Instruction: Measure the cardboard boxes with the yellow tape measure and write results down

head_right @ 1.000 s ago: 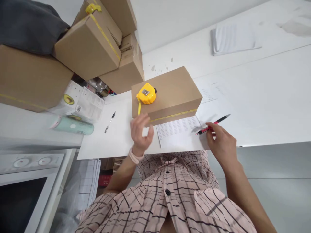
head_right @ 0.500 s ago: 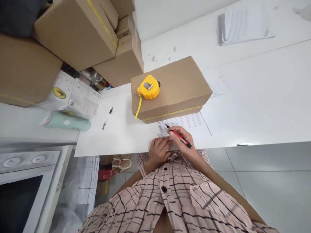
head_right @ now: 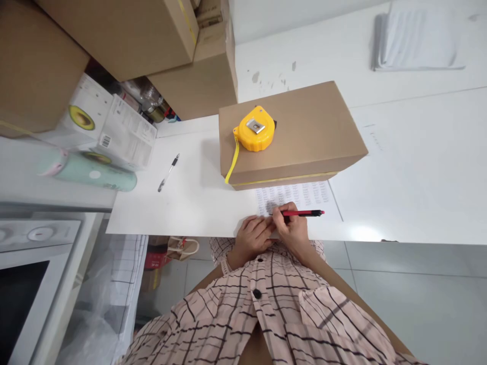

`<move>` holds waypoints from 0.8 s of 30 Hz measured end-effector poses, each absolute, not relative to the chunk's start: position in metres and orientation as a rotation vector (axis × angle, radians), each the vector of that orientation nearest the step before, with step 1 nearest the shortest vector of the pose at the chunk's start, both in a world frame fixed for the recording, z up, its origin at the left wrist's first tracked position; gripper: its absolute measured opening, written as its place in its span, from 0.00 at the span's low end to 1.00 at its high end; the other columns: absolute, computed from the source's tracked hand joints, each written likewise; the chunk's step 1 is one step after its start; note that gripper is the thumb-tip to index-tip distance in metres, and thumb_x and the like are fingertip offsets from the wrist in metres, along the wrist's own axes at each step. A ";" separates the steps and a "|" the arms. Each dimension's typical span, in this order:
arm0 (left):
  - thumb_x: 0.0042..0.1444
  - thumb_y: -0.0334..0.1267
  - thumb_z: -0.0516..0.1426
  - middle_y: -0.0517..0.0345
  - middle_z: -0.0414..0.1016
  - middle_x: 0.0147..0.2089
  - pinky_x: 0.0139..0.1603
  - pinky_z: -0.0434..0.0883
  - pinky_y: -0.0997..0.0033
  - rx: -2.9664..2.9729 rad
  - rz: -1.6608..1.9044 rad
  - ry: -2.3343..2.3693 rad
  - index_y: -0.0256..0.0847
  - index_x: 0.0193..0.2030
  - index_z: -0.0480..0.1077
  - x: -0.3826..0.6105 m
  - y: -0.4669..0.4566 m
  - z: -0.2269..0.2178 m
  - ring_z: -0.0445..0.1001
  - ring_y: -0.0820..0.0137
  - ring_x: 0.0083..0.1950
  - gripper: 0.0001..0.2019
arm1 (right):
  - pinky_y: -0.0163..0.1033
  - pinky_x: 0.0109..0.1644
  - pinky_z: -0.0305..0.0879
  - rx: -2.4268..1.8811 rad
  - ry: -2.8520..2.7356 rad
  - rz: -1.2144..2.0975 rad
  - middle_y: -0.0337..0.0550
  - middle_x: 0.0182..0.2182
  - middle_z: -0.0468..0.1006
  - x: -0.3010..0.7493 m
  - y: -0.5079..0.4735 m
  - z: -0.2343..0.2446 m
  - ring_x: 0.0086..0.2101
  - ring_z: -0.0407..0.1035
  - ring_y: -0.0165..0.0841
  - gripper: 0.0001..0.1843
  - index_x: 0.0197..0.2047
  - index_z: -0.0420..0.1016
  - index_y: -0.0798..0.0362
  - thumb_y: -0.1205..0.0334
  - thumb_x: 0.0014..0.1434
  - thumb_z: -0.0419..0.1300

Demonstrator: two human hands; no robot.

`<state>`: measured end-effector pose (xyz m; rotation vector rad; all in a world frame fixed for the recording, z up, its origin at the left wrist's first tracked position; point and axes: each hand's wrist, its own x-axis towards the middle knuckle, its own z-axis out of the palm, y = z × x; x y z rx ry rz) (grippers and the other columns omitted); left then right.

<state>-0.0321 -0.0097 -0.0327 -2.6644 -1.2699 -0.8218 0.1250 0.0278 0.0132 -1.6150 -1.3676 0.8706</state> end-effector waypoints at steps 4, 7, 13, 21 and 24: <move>0.69 0.46 0.56 0.50 0.82 0.56 0.61 0.72 0.59 -2.629 -0.860 -1.256 0.40 0.55 0.77 -0.033 -0.009 -0.030 0.79 0.62 0.54 0.17 | 0.39 0.32 0.67 -1.582 -1.331 0.889 0.40 0.27 0.76 0.122 0.026 0.015 0.28 0.69 0.34 0.16 0.35 0.71 0.49 0.44 0.60 0.63; 0.68 0.44 0.56 0.50 0.82 0.56 0.61 0.72 0.59 -2.618 -0.882 -1.243 0.38 0.56 0.76 -0.033 -0.009 -0.028 0.79 0.62 0.55 0.16 | 0.38 0.31 0.67 -1.612 -1.322 0.904 0.39 0.26 0.75 0.121 0.025 0.019 0.27 0.68 0.33 0.16 0.32 0.69 0.49 0.45 0.58 0.65; 0.67 0.42 0.58 0.48 0.82 0.55 0.62 0.72 0.56 -2.704 -0.838 -1.265 0.38 0.56 0.76 -0.033 -0.010 -0.031 0.80 0.60 0.56 0.16 | 0.36 0.26 0.59 -1.646 -1.448 0.834 0.34 0.18 0.65 0.119 0.024 0.026 0.21 0.59 0.29 0.19 0.25 0.59 0.47 0.49 0.60 0.60; 0.68 0.41 0.56 0.48 0.82 0.55 0.63 0.72 0.57 -2.703 -0.833 -1.280 0.39 0.54 0.77 -0.033 -0.011 -0.030 0.79 0.61 0.56 0.14 | 0.36 0.26 0.59 -1.657 -1.476 0.863 0.34 0.19 0.66 0.119 0.024 0.029 0.22 0.60 0.29 0.18 0.25 0.60 0.47 0.49 0.61 0.60; 0.68 0.42 0.55 0.49 0.82 0.55 0.63 0.72 0.58 -2.703 -0.806 -1.297 0.40 0.54 0.78 -0.034 -0.011 -0.029 0.79 0.62 0.55 0.15 | 0.36 0.27 0.60 -1.654 -1.481 0.854 0.34 0.19 0.66 0.119 0.024 0.027 0.22 0.60 0.29 0.19 0.25 0.60 0.47 0.49 0.61 0.59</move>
